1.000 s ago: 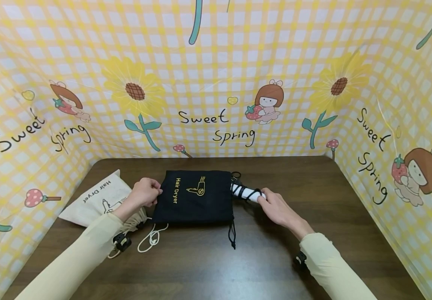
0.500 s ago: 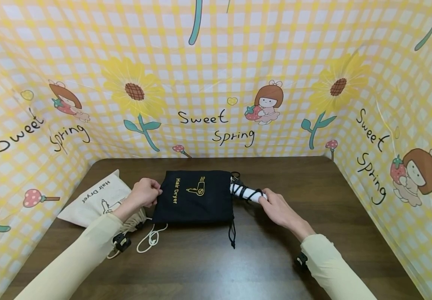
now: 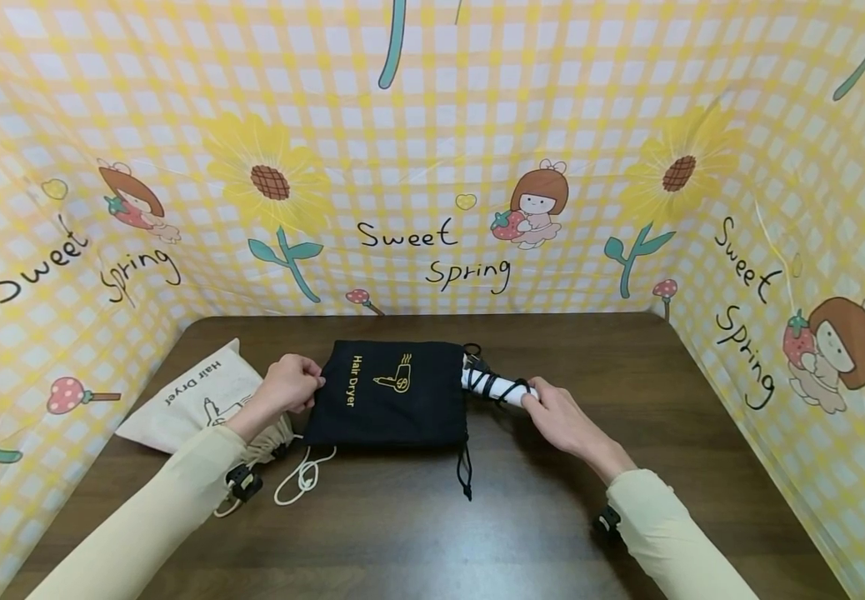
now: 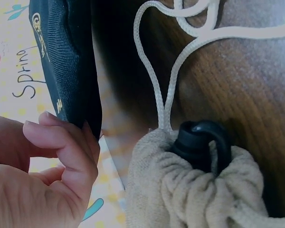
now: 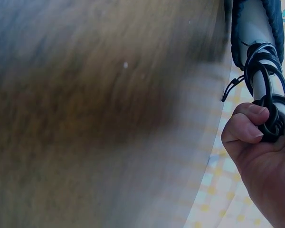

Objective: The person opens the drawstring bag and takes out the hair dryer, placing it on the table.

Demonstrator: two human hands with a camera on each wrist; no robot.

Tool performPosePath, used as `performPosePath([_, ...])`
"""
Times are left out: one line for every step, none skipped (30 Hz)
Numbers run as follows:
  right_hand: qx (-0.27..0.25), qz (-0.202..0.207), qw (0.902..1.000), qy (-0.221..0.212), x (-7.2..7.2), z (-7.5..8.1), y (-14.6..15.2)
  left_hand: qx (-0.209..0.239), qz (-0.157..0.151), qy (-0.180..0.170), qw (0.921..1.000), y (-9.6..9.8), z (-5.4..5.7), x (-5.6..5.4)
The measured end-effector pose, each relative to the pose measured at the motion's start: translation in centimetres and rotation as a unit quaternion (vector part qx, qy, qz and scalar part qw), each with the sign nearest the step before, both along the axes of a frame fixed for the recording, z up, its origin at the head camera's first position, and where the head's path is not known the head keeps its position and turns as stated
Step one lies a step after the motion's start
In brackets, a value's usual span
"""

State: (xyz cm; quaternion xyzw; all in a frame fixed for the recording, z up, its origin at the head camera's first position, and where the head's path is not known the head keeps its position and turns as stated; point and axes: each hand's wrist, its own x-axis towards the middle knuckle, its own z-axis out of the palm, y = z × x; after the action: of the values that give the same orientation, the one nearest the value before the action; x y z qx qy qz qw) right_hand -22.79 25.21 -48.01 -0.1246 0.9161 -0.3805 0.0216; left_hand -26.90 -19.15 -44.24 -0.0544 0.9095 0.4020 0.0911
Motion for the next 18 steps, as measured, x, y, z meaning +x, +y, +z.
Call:
performPosePath([-0.001,0.0,1.0,-0.002,0.01,0.01,0.04,0.0,0.001,-0.001,1.0,0.03,-0.01,-0.02])
performPosePath([-0.001,0.0,1.0,-0.002,0.02,0.02,0.08,0.0,0.002,-0.002,1.0,0.05,-0.01,-0.03])
performPosePath([-0.001,0.0,1.0,-0.002,0.02,0.01,0.12,0.001,0.002,-0.002,1.0,0.08,-0.01,-0.04])
performPosePath([-0.002,0.001,1.0,-0.002,0.03,0.02,0.15,0.001,0.001,-0.001,1.0,0.08,-0.05,-0.03])
performPosePath([-0.001,0.002,1.0,-0.001,0.03,0.01,0.19,0.001,0.002,-0.001,1.0,0.11,-0.06,-0.01])
performPosePath([0.0,0.004,1.0,0.001,0.03,0.01,0.23,0.001,0.002,0.0,1.0,0.12,-0.08,0.0])
performPosePath([0.001,0.005,1.0,0.002,0.04,0.0,0.27,0.002,0.002,0.001,1.0,0.13,-0.11,0.0])
performPosePath([0.003,0.005,1.0,0.004,0.06,-0.02,0.3,0.001,0.001,0.002,1.0,0.13,-0.12,0.0])
performPosePath([0.003,0.006,1.0,0.004,0.07,-0.05,0.34,0.001,0.0,0.003,1.0,0.12,-0.14,-0.01])
performPosePath([0.004,0.006,1.0,0.004,0.09,-0.08,0.39,0.001,-0.001,0.004,1.0,0.1,-0.17,-0.02])
performPosePath([0.005,0.006,1.0,0.004,0.11,-0.11,0.43,0.001,0.001,0.004,1.0,0.12,-0.15,-0.03])
performPosePath([0.004,0.007,1.0,0.003,0.13,-0.12,0.47,0.002,0.0,0.005,1.0,0.12,-0.19,-0.05])
performPosePath([0.004,0.006,1.0,0.003,0.15,-0.14,0.5,0.002,0.0,0.005,1.0,0.12,-0.2,-0.06])
performPosePath([0.004,0.006,1.0,0.002,0.17,-0.15,0.54,0.002,0.0,0.006,1.0,0.12,-0.22,-0.06])
performPosePath([0.003,0.007,1.0,0.001,0.21,-0.13,0.56,0.002,0.0,0.006,1.0,0.13,-0.23,-0.06])
performPosePath([0.002,0.007,1.0,0.002,0.23,-0.11,0.56,0.003,0.0,0.006,1.0,0.15,-0.23,-0.06])
performPosePath([0.001,0.007,1.0,0.003,0.25,-0.1,0.58,0.002,0.001,0.006,1.0,0.17,-0.2,-0.09])
performPosePath([0.0,0.007,1.0,0.003,0.28,-0.06,0.59,0.002,0.0,0.006,1.0,0.17,-0.2,-0.11])
